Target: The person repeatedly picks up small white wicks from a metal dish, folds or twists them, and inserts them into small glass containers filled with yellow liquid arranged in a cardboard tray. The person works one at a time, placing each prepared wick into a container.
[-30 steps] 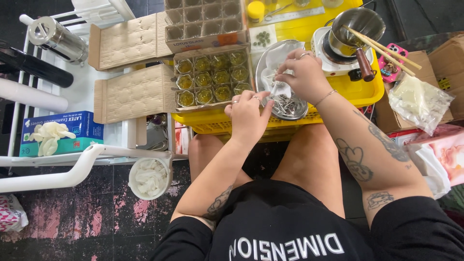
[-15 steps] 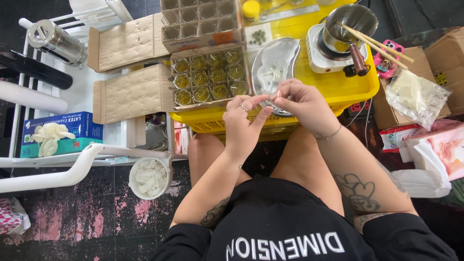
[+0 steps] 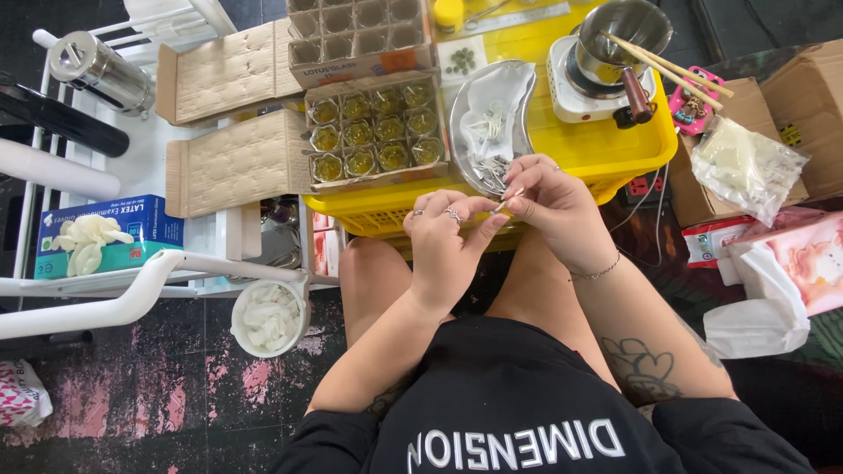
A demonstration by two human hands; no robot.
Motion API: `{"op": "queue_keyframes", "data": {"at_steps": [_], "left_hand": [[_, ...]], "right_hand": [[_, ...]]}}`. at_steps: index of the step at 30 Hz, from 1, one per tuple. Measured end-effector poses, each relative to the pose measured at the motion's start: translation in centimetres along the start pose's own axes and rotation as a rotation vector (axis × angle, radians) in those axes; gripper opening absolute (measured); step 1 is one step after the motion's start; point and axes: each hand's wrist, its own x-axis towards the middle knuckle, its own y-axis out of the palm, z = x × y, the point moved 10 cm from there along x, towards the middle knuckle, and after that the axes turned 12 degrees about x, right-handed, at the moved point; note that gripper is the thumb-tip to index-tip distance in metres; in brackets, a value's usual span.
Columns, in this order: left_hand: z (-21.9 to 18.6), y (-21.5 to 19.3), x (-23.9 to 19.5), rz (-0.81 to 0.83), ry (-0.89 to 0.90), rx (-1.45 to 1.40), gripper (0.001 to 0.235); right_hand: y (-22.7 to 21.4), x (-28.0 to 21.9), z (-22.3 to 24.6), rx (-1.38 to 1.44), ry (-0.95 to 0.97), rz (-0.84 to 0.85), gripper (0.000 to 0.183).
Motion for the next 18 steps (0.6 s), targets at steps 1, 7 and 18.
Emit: {"op": "queue_keyframes", "data": {"at_steps": [1,7,18], "left_hand": [[-0.2,-0.1,-0.1,0.000,0.000,0.000,0.017],[-2.3,-2.2,-0.9,-0.125,0.093,0.066,0.017],[-3.4,-4.3,-1.4,-0.157,0.122,0.180,0.019]], "right_hand": [[0.1,-0.3,0.1,-0.001,0.000,0.000,0.009],[0.4,-1.6,0.8,0.095,-0.013,-0.025,0.009],[1.6,-2.2,2.9,-0.109,-0.148,-0.012,0.010]]}}
